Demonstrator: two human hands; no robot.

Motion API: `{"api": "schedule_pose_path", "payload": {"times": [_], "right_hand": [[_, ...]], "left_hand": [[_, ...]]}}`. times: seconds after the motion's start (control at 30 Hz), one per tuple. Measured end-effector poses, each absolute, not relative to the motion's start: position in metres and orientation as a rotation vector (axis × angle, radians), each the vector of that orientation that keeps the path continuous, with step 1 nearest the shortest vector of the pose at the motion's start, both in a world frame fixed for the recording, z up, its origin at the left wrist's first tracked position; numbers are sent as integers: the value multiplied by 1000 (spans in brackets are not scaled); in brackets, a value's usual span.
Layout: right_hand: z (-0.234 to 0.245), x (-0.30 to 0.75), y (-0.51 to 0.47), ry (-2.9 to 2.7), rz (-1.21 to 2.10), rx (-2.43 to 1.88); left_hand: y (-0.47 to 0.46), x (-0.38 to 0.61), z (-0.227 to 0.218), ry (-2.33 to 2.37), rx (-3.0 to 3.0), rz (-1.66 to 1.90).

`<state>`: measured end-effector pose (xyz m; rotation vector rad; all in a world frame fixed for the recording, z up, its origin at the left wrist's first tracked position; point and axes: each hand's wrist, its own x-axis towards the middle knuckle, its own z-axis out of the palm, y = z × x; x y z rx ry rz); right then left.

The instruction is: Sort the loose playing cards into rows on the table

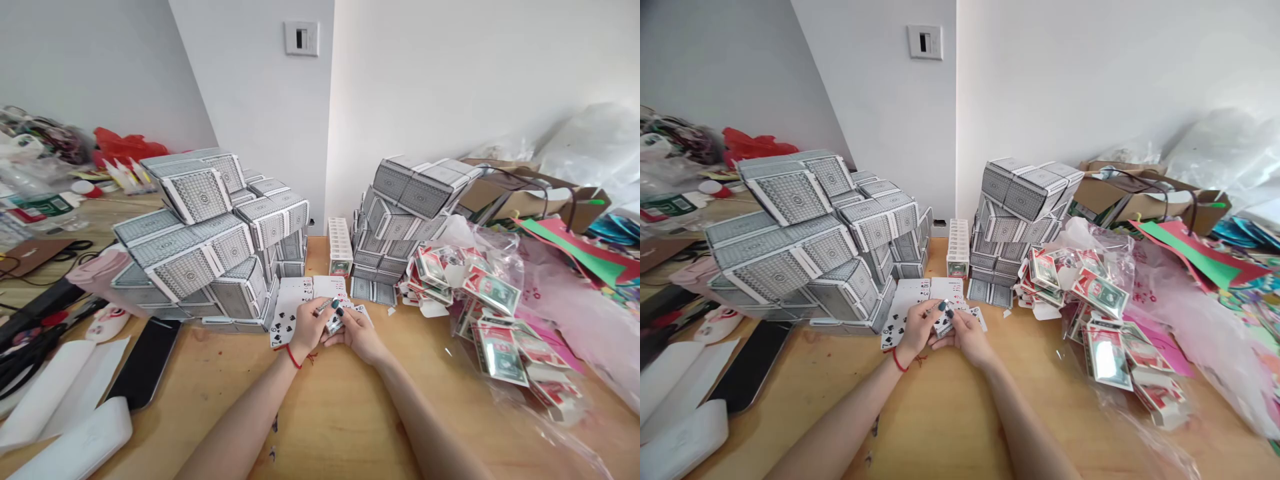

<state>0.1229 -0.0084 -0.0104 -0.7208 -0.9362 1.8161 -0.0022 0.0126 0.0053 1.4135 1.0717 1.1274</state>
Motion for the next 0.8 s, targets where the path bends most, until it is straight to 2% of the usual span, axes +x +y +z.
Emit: {"api": "schedule_pose_path", "payload": {"times": [0.33, 0.8], "right_hand": [[-10, 123, -10, -1000, 1745, -817], [-15, 122, -9, -1062, 1665, -825]], "left_hand": [[17, -2, 3, 1130, 1432, 1052], [18, 3, 7, 1172, 1340, 1175]]}}
